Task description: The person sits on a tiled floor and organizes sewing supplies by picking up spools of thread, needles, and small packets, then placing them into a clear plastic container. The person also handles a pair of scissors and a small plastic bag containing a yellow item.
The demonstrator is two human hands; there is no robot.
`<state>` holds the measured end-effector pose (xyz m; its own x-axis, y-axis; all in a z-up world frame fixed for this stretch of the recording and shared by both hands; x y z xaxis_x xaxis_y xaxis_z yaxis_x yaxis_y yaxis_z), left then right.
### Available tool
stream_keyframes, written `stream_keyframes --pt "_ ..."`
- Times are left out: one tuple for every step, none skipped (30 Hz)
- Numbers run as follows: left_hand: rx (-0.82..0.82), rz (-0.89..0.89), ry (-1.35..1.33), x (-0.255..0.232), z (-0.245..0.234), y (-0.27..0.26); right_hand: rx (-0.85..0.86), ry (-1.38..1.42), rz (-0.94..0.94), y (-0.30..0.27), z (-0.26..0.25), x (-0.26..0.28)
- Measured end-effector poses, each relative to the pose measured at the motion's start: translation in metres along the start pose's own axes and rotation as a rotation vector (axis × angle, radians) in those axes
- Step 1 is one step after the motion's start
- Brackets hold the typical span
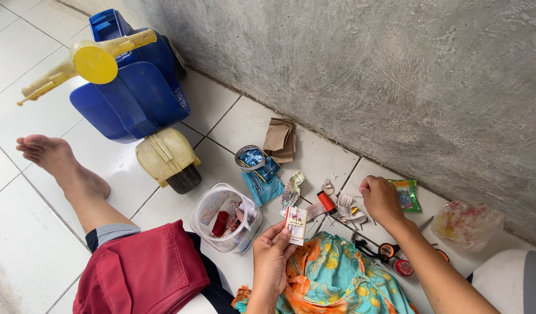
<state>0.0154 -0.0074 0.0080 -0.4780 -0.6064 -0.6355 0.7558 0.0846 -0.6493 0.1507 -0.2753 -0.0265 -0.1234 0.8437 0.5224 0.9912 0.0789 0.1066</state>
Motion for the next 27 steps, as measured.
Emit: stream_keyframes --pt "-0.004 0.001 0.001 -0.001 0.0 0.001 0.061 0.044 0.053 -0.001 -0.007 0.015" --pt "0.0 0.007 0.009 -0.001 0.0 0.001 0.121 0.134 0.048 -0.006 -0.014 0.033" --pt "0.004 0.012 0.018 -0.001 0.0 0.001 0.18 0.225 0.043 -0.012 -0.02 0.053" --pt "0.011 0.017 0.028 -0.001 0.0 0.002 0.235 0.315 0.039 -0.018 -0.026 0.072" --pt "0.018 0.018 0.023 0.0 0.0 0.002 0.223 0.324 -0.061 -0.025 -0.034 0.09" --pt "0.023 0.023 0.018 0.0 0.0 0.002 0.211 0.334 -0.165 -0.033 -0.04 0.107" --pt "0.028 0.027 0.013 0.0 0.0 0.002 0.198 0.343 -0.27 -0.039 -0.045 0.122" --pt "0.03 0.027 0.019 0.001 0.0 0.002 0.199 0.321 -0.313 -0.044 -0.048 0.133" --pt "0.031 0.027 0.025 0.002 -0.001 0.001 0.199 0.298 -0.356 -0.049 -0.05 0.142" --pt "0.034 0.029 0.032 0.002 -0.001 0.001 0.198 0.275 -0.401 -0.051 -0.052 0.147" --pt "0.031 0.029 0.034 0.002 -0.001 0.001 0.202 0.241 -0.452 -0.052 -0.053 0.15" --pt "0.027 0.03 0.036 0.002 -0.001 0.001 0.205 0.207 -0.505 -0.052 -0.053 0.153" --pt "0.023 0.032 0.038 0.002 -0.001 0.0 0.208 0.172 -0.557 -0.052 -0.053 0.155" --pt "0.023 0.032 0.038 0.002 -0.001 0.0 0.215 0.146 -0.57 -0.052 -0.053 0.156" --pt "0.023 0.032 0.037 0.001 -0.001 0.001 0.222 0.12 -0.582 -0.051 -0.052 0.157" --pt "0.021 0.03 0.035 0.002 -0.002 0.0 0.232 0.093 -0.594 -0.051 -0.052 0.157" --pt "0.027 0.031 0.028 0.002 -0.002 0.0 0.244 0.063 -0.594 -0.051 -0.052 0.158" --pt "0.033 0.031 0.02 0.002 -0.002 0.0 0.256 0.033 -0.593 -0.051 -0.051 0.158" --pt "0.039 0.031 0.013 0.003 -0.002 0.0 0.268 0.002 -0.592 -0.05 -0.051 0.159" --pt "0.045 0.028 0.014 0.003 -0.003 0.0 0.259 0.009 -0.618 -0.05 -0.05 0.16" --pt "0.051 0.025 0.015 0.004 -0.002 0.0 0.251 0.016 -0.643 -0.05 -0.049 0.161" --pt "0.059 0.023 0.018 0.004 -0.002 0.001 0.241 0.021 -0.669 -0.05 -0.049 0.162" --pt "0.06 0.023 0.019 0.003 -0.001 0.001 0.241 0.012 -0.67 -0.05 -0.048 0.163" --pt "0.06 0.025 0.019 0.003 -0.002 0.0 0.242 0.003 -0.672 -0.05 -0.047 0.164" --pt "0.059 0.027 0.019 0.003 -0.002 0.0 0.243 -0.006 -0.675 -0.051 -0.045 0.164" --pt "0.056 0.027 0.009 0.002 -0.002 -0.001 0.217 -0.001 -0.694 -0.053 -0.044 0.165" --pt "0.052 0.027 -0.001 0.0 -0.003 -0.001 0.191 0.003 -0.714 -0.056 -0.042 0.167"
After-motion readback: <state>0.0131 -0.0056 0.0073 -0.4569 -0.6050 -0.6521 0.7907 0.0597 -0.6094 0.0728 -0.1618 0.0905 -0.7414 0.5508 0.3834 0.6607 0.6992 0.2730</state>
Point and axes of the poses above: each hand's wrist, its own y-axis towards the middle knuckle, its own z-axis out of the palm, x = y × z, the point moved 1 cm from there along y, towards the middle knuckle, and after that the axes turned 4 degrees about -z, right-handed, at the moved point
